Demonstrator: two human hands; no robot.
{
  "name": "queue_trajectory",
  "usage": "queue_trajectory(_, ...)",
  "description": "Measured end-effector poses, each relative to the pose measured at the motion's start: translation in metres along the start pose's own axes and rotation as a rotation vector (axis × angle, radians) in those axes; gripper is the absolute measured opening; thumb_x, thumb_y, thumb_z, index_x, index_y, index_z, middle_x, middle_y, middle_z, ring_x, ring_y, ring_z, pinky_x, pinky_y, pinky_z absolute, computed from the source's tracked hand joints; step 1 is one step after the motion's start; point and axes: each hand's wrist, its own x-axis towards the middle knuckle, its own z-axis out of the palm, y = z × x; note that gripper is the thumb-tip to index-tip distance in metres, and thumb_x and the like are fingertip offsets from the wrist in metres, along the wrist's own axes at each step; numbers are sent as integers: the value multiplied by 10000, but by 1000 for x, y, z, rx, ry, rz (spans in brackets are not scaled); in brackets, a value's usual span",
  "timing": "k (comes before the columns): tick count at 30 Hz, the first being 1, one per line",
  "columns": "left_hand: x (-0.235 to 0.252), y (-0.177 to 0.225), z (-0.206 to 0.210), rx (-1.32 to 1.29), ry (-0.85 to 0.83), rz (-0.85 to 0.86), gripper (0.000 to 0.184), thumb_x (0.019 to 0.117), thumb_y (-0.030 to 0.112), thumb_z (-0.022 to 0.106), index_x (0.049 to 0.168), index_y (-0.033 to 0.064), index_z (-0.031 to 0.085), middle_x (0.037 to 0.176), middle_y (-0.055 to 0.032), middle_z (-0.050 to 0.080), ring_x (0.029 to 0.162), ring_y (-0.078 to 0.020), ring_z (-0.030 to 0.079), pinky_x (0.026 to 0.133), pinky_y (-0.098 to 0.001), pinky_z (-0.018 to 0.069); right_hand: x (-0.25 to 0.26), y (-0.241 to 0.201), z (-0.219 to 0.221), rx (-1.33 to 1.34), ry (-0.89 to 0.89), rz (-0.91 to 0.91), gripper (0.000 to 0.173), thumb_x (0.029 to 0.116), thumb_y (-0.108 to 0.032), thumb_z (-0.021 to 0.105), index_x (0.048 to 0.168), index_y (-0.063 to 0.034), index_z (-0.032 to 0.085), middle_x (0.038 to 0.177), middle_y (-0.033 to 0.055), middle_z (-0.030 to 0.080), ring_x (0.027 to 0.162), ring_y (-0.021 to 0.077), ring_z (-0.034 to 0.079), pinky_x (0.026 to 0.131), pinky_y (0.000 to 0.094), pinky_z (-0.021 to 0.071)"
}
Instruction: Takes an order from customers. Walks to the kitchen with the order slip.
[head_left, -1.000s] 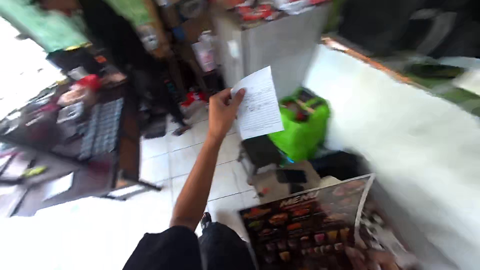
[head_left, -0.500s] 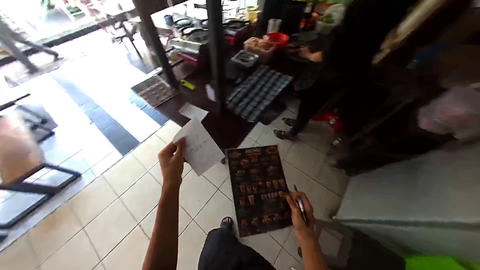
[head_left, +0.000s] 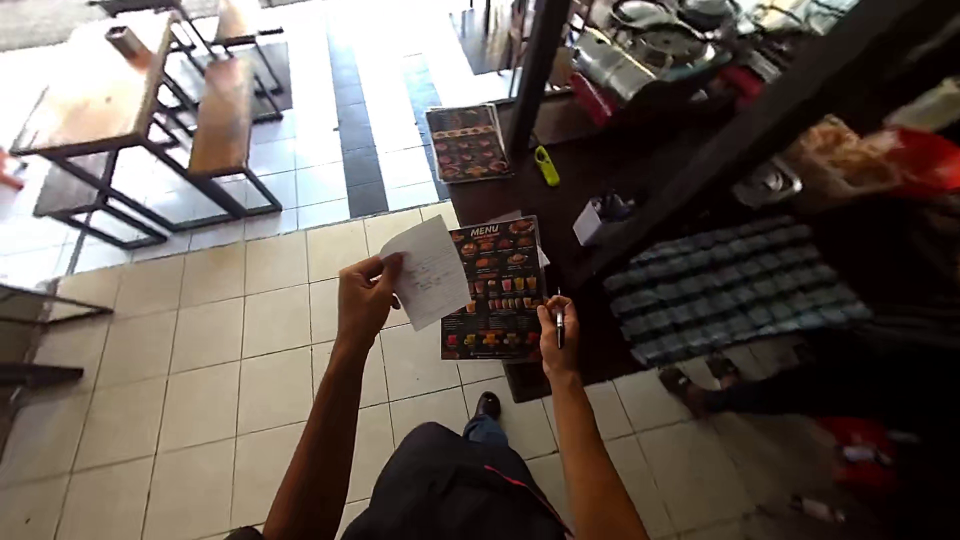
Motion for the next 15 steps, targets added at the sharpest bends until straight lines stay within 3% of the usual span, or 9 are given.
queue_trajectory(4,22,13,21,-17,1,-57,333,1089,277,514,975,42,721,790,-72,716,588,-164,669,515,-320,578,57,2,15,62,-104,30,312,969,-22,586,1270,19,518,1163,125,616,1061,153,617,924,304,538)
queue_trajectory(9,67,-1,41,-50,38,-128,321,1085,256,525,989,32,733,820,-78,731,626,-167,688,534,-323,590,94,1,33,125,-67,59,331,952,-3,601,1270,8,509,1145,114,603,1033,146,607,906,299,536)
queue_trajectory(12,97,-14,54,-64,22,-182,346,1082,319,528,989,56,734,836,-80,731,652,-176,692,547,-335,590,115,0,46,149,-22,87,328,949,-10,605,1261,1,504,1161,110,586,1060,151,591,913,305,528)
queue_trajectory(13,104,-22,56,-37,11,-211,365,1074,393,527,1009,96,727,874,-69,734,696,-178,703,586,-357,601,119,1,52,150,-7,99,349,943,-13,614,1271,7,499,1197,126,590,1106,167,594,945,321,530)
queue_trajectory(15,127,-48,60,-6,-1,-296,387,1054,449,544,1112,111,724,1059,-82,734,936,-220,719,808,-473,613,127,6,65,145,37,106,438,928,-31,633,1325,39,462,1292,184,576,1213,219,577,1010,361,526)
